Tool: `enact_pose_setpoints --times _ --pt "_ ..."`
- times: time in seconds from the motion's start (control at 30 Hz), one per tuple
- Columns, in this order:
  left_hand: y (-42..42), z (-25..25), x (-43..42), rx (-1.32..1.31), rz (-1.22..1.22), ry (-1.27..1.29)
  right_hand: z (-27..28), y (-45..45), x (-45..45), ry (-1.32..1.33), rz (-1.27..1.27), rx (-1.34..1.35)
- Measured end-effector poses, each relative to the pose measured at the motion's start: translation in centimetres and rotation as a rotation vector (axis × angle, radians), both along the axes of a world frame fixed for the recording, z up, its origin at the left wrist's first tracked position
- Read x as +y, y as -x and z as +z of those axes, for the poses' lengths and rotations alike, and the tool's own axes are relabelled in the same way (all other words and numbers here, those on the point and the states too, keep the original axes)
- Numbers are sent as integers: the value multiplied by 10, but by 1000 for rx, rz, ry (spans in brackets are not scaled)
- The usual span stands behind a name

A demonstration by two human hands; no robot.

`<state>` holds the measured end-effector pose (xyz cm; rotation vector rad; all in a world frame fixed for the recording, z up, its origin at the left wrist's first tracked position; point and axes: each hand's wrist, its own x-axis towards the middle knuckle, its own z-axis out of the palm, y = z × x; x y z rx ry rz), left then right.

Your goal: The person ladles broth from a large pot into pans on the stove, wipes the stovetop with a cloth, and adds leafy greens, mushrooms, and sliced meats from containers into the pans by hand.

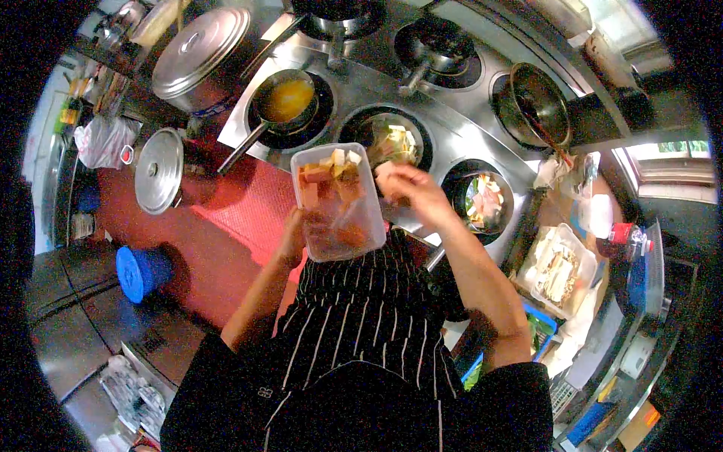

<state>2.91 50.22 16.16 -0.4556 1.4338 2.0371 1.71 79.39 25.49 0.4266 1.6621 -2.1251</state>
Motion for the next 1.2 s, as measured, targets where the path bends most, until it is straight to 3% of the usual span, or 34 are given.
enact_pose_setpoints --times 0.07,0.13,0.2,0.27,0.3,0.33,0.4,0.47,0.53,0.57,0.63,0.83,0.97,1.03,1.07,1.13,1.2 --pt "2 3 -3 31 -11 14 -36 15 13 -221 -169 -72" --pt "3 20 2 -36 83 11 -79 36 32 -335 -97 -73" --pt "2 23 4 -27 105 -19 -88 40 34 -449 -21 -75" --pt "1 25 3 -24 137 -48 -73 42 24 -867 -4 275" --pt "2 25 2 -19 118 -36 -60 42 14 -942 -78 407" --pt "3 25 3 -13 100 -26 -42 41 1 -941 -72 409" --pt "3 32 7 -27 91 13 -8 31 -26 -919 12 665" --pt "3 34 10 -37 74 52 3 15 -39 -904 478 935" --pt "4 33 13 -1 33 30 7 -2 -63 -994 721 852" --pt "5 33 16 4 26 31 1 -8 -69 -999 712 852" --pt "3 37 23 27 22 73 -16 -15 -76 -1417 965 621" --pt "1 42 27 14 -14 112 -22 -10 -76 -1180 1204 329" --pt "-1 36 25 28 35 73 -4 -15 -65 -1013 1024 465" --pt "0 35 21 -36 34 73 37 -1 -56 -717 527 338" --pt "0 33 20 -36 40 74 34 4 -51 -714 533 340" --pt "-1 25 19 -24 58 58 23 13 -43 -1100 399 637" --pt "-2 26 19 1 32 55 0 20 -42 -1150 468 738"
